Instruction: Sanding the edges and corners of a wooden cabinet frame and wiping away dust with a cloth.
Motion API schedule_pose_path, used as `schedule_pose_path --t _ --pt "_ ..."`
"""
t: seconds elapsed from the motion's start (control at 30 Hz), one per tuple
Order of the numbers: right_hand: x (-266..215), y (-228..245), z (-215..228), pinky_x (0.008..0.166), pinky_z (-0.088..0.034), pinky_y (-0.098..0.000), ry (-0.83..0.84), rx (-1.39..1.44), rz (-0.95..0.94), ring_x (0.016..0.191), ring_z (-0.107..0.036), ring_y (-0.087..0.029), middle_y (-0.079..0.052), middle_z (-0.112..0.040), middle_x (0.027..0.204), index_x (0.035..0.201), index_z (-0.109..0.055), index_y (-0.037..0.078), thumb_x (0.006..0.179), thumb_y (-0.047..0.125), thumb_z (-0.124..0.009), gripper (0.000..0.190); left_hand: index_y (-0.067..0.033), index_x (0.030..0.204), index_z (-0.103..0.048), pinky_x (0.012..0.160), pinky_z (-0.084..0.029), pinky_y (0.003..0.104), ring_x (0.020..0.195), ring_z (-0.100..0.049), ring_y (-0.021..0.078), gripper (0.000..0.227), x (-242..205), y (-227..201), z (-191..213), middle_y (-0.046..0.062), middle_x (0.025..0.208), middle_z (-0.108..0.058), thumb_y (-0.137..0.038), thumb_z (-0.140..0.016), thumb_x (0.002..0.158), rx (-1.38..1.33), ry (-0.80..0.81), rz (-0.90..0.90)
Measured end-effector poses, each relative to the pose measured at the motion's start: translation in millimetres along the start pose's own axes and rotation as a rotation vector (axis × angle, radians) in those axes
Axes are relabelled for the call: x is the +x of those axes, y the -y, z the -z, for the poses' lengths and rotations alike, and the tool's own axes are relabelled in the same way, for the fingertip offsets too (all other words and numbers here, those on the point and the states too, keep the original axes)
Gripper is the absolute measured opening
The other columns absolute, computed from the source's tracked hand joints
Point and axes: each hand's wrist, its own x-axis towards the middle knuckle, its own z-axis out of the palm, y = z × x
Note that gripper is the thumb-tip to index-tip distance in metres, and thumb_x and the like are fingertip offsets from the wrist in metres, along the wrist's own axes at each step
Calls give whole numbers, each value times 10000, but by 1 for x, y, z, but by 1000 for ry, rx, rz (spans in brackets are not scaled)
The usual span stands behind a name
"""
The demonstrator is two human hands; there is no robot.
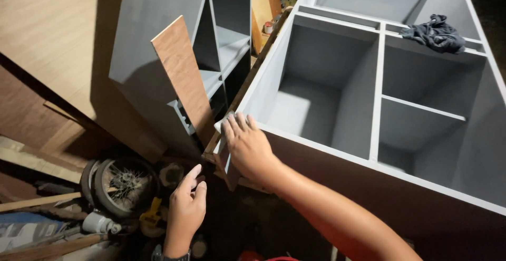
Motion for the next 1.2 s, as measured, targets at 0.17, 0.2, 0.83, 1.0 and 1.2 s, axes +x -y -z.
schedule_pose_path --t 0.17,0.2,0.83,1.0,1.2 --pt "-37 44 16 1263 -350 -554 -122 16 145 1486 -537 -405 -242 -582 1603 1568 -555 -15 1083 301 -469 585 -87 1431 -711 1077 -580 382 1234 -783 226 444 6 32 -7 96 1393 -792 -115 -623 998 -39 -102 -245" --pt "-28 33 12 1263 -350 -554 -118 19 147 1486 -537 -405 -242 -582 1603 1568 -555 -15 1083 301 -469 585 -87 1431 -711 1077 -580 382 1234 -783 226 444 4 28 -5 96 1393 -792 -115 -623 998 -39 -101 -241" --pt "20 -93 61 991 -528 -525 353 327 -179 1264 -634 -444 -203 -645 1431 1637 -500 206 783 30 -510 872 -28 1302 -752 824 -662 329 1019 -802 223 317 -20 -63 11 119 1198 -813 -125 -614 1034 -163 -254 -497" --pt "11 -119 78 787 -594 -532 282 452 -308 943 -761 -479 -251 -813 1024 1315 -759 186 742 39 -503 645 18 1435 -633 645 -648 285 817 -702 190 445 8 -134 -14 184 1406 -621 -10 -670 993 -146 -232 -783" --pt "-18 -157 115 702 -571 -436 358 627 -218 799 -802 -369 -104 -861 921 1077 -764 167 704 -51 -432 545 9 1324 -711 1085 -494 523 1091 -667 379 355 64 -159 -73 159 1168 -749 -39 -682 974 91 -154 -1070"
